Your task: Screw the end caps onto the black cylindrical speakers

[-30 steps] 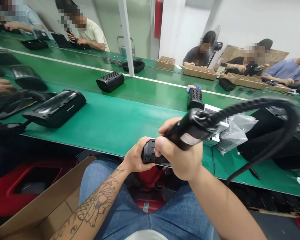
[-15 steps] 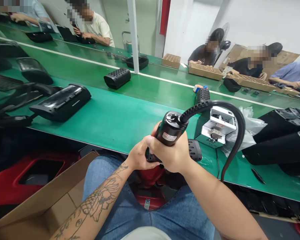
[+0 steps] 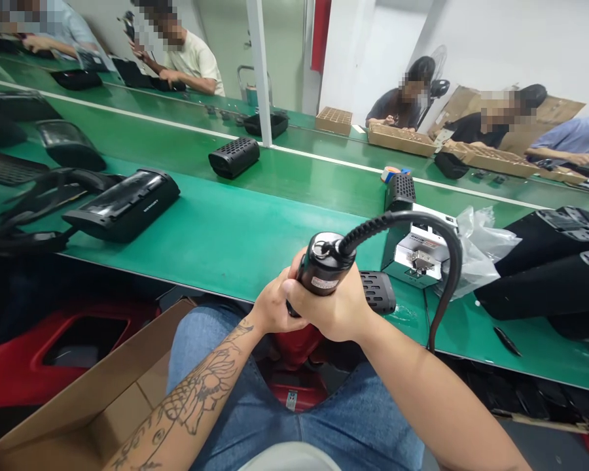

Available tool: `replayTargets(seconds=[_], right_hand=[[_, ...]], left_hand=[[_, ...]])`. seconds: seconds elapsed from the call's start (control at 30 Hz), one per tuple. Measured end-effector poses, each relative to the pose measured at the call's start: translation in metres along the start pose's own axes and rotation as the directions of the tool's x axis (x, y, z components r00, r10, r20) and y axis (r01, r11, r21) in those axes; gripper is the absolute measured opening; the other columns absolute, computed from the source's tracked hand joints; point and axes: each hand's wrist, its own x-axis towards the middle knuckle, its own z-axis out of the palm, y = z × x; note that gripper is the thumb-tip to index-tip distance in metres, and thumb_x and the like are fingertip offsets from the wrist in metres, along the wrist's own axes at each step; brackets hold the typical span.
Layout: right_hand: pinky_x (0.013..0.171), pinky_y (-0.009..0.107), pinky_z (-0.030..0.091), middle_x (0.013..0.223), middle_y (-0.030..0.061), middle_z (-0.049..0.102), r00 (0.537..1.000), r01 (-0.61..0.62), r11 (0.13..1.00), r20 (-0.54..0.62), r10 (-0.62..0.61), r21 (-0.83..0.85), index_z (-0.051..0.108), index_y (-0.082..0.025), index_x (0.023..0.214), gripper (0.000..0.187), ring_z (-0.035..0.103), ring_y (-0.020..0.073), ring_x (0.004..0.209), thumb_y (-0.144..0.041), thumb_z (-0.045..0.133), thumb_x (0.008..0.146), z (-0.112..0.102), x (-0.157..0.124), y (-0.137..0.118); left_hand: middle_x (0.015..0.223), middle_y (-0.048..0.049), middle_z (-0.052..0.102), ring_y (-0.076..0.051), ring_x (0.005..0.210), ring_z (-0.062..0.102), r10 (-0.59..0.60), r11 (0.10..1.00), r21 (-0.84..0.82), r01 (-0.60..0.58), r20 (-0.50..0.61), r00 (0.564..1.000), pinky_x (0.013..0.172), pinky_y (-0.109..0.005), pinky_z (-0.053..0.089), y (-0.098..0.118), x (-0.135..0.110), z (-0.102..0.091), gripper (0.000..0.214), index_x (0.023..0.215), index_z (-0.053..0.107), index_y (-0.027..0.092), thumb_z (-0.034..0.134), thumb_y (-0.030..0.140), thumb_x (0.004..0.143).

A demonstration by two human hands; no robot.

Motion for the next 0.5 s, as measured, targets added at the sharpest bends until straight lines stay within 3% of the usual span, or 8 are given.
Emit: replayTargets(seconds=[0.17,0.27,0.37,0.5], right_hand=[[0.06,0.035,0.062,0.072,-0.0036,0.073,0.991,0.069,0.989,-0.12,-0.053,0.131,0.077,-0.026,0.097,0.019,0.068,0.0176,0.055,-0.028,0.094,0.091,-0.008,-0.007,-0.02],[0.059,0.037,0.065,0.066,-0.0046,0.07,0.948,0.219,0.964,-0.266,-0.175,0.148,0.077,-0.026,0.096,0.023,0.066,0.0176,0.049,-0.035,0.098,0.091,-0.039,-0.008,-0.04],[0.057,0.037,0.064,0.065,-0.0034,0.069,0.831,0.276,0.957,-0.478,-0.285,-0.091,0.077,-0.025,0.093,0.021,0.067,0.0194,0.05,-0.031,0.097,0.089,-0.093,-0.001,-0.047],[0.055,0.034,0.059,0.064,-0.0025,0.069,0.613,0.071,0.878,-0.673,-0.413,-0.474,0.074,-0.022,0.082,0.014,0.068,0.0198,0.051,-0.023,0.087,0.087,-0.177,0.008,-0.026]], left_hand=[[0.155,-0.024,0.07,-0.046,0.138,0.078,0.055,0.983,0.18,-0.035,-0.107,0.993,0.112,-0.06,0.07,0.013,-0.009,0.005,0.113,0.179,0.035,0.022,0.087,0.073,0.092],[0.156,-0.0267,0.068,-0.048,0.141,0.074,-0.017,0.936,0.337,0.1,-0.24,0.971,0.116,-0.064,0.065,0.04,-0.028,0.021,0.113,0.181,0.032,0.019,0.083,0.072,0.096],[0.163,-0.0314,0.059,-0.051,0.15,0.066,-0.099,0.914,0.34,0.221,-0.342,0.935,0.117,-0.071,0.062,0.081,-0.059,0.046,0.106,0.184,0.031,0.015,0.075,0.067,0.102],[0.179,-0.033,0.045,-0.051,0.16,0.058,-0.171,0.925,0.27,0.267,-0.329,0.929,0.113,-0.074,0.066,0.135,-0.105,0.077,0.094,0.186,0.032,0.017,0.072,0.042,0.105]])
